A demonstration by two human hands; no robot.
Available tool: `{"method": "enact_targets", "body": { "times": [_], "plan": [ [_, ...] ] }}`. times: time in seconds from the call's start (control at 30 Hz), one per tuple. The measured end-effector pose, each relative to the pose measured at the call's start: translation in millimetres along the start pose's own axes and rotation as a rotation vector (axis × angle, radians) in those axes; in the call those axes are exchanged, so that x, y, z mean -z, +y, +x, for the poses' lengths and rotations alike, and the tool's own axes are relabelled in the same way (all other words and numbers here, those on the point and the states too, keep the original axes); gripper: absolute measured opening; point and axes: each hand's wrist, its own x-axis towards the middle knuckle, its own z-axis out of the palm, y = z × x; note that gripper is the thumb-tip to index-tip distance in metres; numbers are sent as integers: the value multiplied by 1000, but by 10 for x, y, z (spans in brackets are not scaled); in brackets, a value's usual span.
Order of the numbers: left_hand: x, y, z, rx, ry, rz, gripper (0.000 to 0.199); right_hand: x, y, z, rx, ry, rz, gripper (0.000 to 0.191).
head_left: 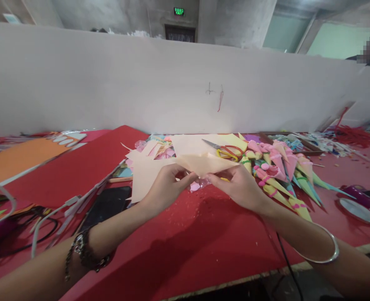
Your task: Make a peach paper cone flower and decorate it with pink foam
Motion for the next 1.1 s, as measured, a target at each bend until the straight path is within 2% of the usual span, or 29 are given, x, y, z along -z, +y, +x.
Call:
{"method": "enact_targets", "body": {
  "times": [0.23, 0.37, 0.53, 0.77, 0.87, 0.97, 1.1],
  "plan": [
    [-36, 50, -6, -93, 5, -57, 18, -29, 50, 26, -54, 3, 17, 17],
    [-60, 79, -18, -90, 59, -56, 15, -44, 59, 32, -72, 10, 115, 17],
    [-80, 78, -30, -82, 59, -50, 16, -36, -25, 31, -66, 1, 176, 7],
    [-69, 87, -53, -92, 59, 91, 19, -26, -3, 12, -39, 27, -47, 14],
    [-64, 93, -63, -99, 67, 180, 17, -17, 14, 7, -23, -1, -98, 14],
    [-40, 86, -68, -106, 27, 269, 13, -5, 2, 10, -1, -52, -96, 14],
    [14, 77, -61, -181, -128, 320, 11, -8, 1, 17, 17, -67, -135, 12]
  ]
}}
